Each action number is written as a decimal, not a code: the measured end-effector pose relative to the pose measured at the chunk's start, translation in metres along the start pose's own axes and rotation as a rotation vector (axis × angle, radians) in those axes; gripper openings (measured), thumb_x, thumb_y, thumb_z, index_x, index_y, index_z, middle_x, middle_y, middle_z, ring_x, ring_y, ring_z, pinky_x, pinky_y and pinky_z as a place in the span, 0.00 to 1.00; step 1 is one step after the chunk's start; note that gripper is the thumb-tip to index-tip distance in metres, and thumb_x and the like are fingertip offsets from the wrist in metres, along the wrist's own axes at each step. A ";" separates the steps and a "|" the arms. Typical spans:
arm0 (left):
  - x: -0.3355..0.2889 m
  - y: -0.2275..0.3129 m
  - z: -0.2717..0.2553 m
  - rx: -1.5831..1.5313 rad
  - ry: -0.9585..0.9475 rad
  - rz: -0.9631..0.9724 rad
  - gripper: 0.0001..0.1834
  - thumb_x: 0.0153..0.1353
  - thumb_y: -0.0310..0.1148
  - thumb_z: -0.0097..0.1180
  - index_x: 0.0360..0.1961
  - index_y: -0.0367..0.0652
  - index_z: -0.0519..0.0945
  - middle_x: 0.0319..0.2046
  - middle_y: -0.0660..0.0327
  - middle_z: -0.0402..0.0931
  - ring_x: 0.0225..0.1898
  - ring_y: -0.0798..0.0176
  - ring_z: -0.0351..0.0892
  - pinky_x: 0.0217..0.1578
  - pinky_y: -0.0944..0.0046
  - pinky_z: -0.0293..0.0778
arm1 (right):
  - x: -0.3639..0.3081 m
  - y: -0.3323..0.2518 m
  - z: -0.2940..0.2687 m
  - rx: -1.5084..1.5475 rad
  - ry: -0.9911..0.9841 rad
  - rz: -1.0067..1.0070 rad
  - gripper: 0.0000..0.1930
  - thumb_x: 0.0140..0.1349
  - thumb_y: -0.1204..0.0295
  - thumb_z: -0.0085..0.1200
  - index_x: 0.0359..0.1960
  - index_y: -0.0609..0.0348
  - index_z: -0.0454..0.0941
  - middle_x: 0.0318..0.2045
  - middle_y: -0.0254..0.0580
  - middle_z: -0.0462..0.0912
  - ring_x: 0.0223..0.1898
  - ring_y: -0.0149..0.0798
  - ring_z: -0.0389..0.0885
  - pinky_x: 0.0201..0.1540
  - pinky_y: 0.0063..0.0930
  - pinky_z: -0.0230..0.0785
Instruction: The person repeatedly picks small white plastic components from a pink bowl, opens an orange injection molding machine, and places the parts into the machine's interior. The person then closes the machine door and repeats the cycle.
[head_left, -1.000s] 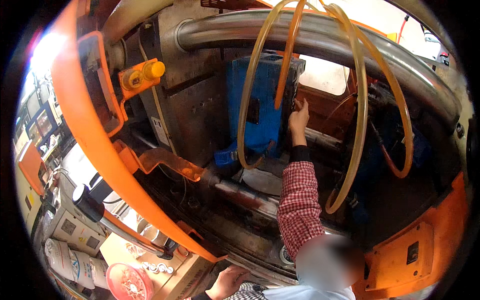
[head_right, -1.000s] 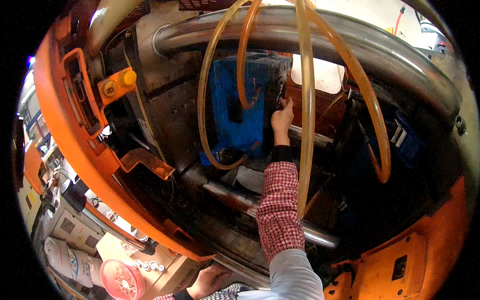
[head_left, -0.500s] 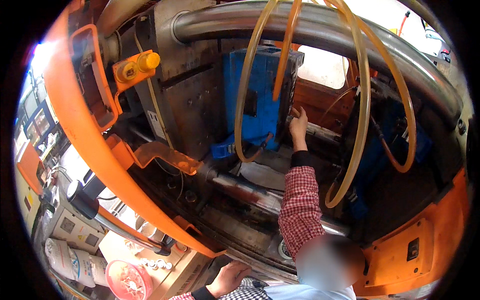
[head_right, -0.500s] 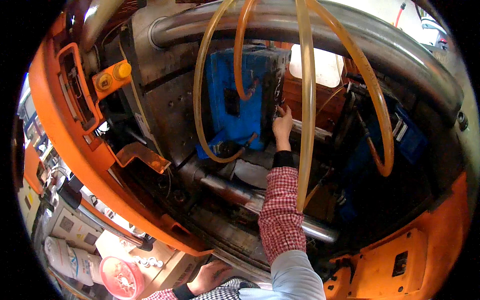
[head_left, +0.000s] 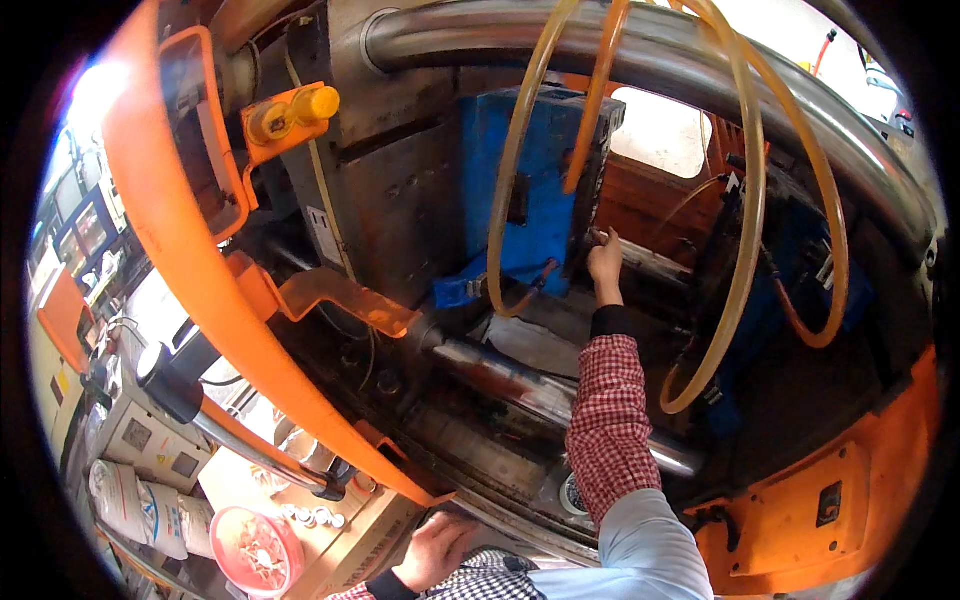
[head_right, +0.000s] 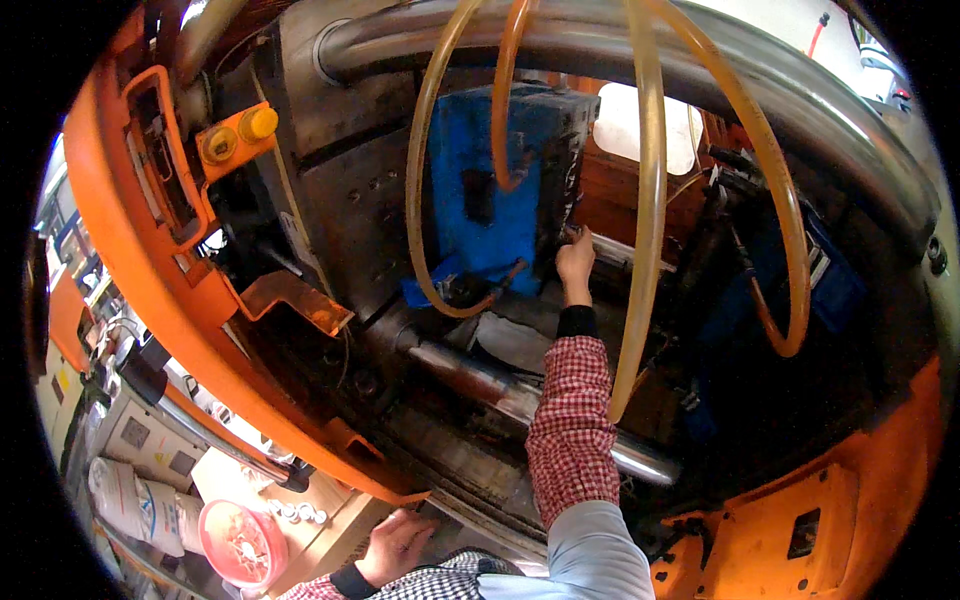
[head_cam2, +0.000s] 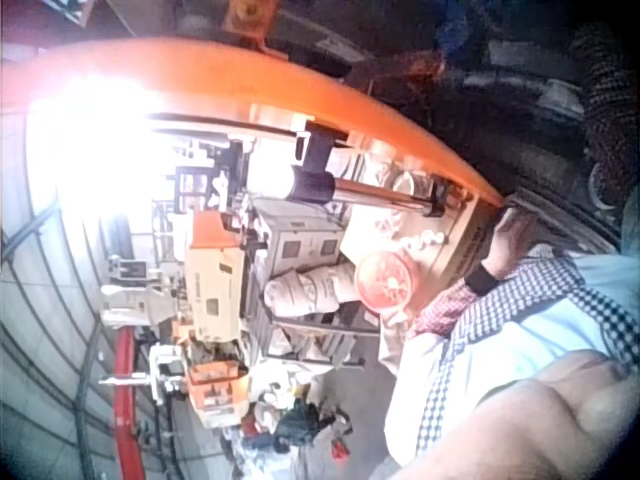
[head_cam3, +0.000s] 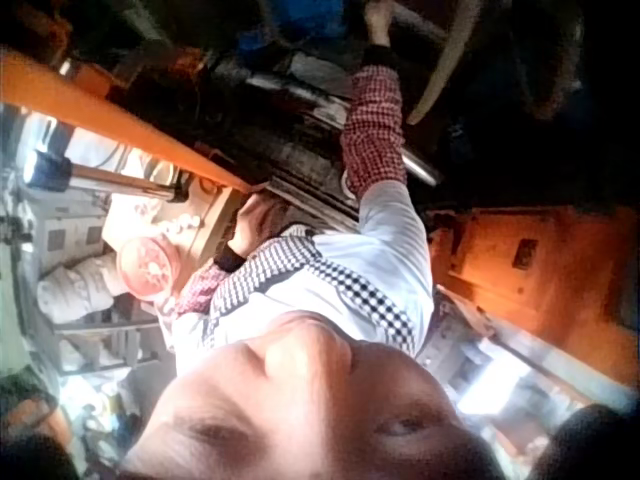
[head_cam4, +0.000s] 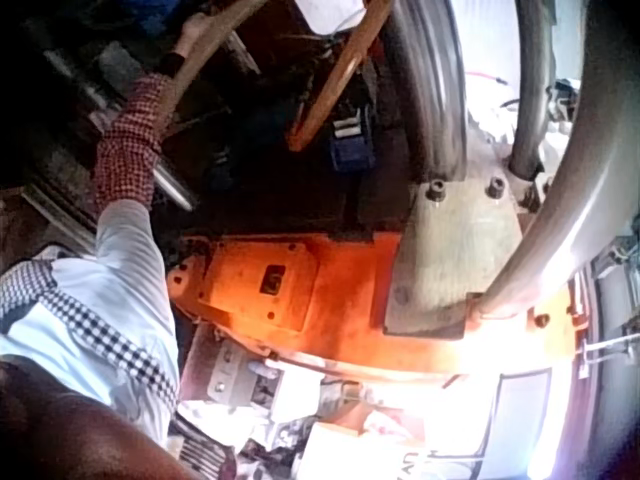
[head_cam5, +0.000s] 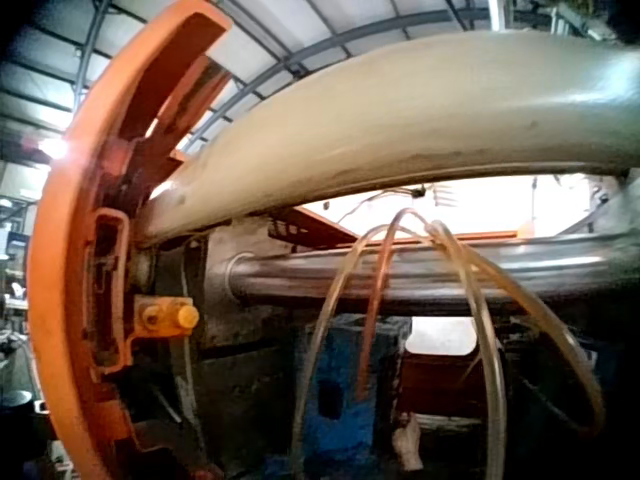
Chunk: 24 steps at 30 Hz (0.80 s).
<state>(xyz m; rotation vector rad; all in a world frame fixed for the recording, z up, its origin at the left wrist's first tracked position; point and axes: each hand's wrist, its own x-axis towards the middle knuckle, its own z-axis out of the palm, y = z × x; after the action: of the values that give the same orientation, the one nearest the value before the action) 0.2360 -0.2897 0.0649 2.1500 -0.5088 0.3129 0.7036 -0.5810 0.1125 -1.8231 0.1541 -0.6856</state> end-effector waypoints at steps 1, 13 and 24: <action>-0.002 0.003 -0.008 0.040 0.051 0.042 0.08 0.50 0.22 0.57 0.34 0.37 0.80 0.30 0.53 0.76 0.32 0.53 0.77 0.34 0.60 0.74 | -0.002 0.000 0.002 -0.042 0.010 -0.060 0.31 0.51 0.83 0.39 0.61 0.69 0.55 0.51 0.54 0.74 0.55 0.51 0.70 0.57 0.35 0.59; 0.038 0.000 -0.118 -0.408 0.641 -0.166 0.13 0.61 0.32 0.52 0.43 0.37 0.68 0.27 0.64 0.68 0.27 0.72 0.68 0.31 0.72 0.66 | -0.168 -0.092 -0.046 0.026 0.205 -0.471 0.19 0.55 0.84 0.42 0.50 0.67 0.69 0.43 0.58 0.77 0.45 0.56 0.76 0.49 0.39 0.67; 0.015 0.041 -0.087 -0.679 0.218 -0.059 0.10 0.53 0.18 0.54 0.35 0.38 0.70 0.27 0.65 0.72 0.27 0.73 0.71 0.30 0.73 0.68 | -0.554 -0.005 -0.153 -0.307 -0.622 -0.449 0.10 0.58 0.65 0.55 0.24 0.55 0.72 0.18 0.39 0.78 0.18 0.40 0.78 0.20 0.30 0.68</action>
<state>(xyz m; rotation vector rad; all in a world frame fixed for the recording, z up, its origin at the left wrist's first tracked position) 0.2274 -0.2443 0.1505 1.4493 -0.3564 0.2859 0.1671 -0.4695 -0.0599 -2.3116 -0.6060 -0.3748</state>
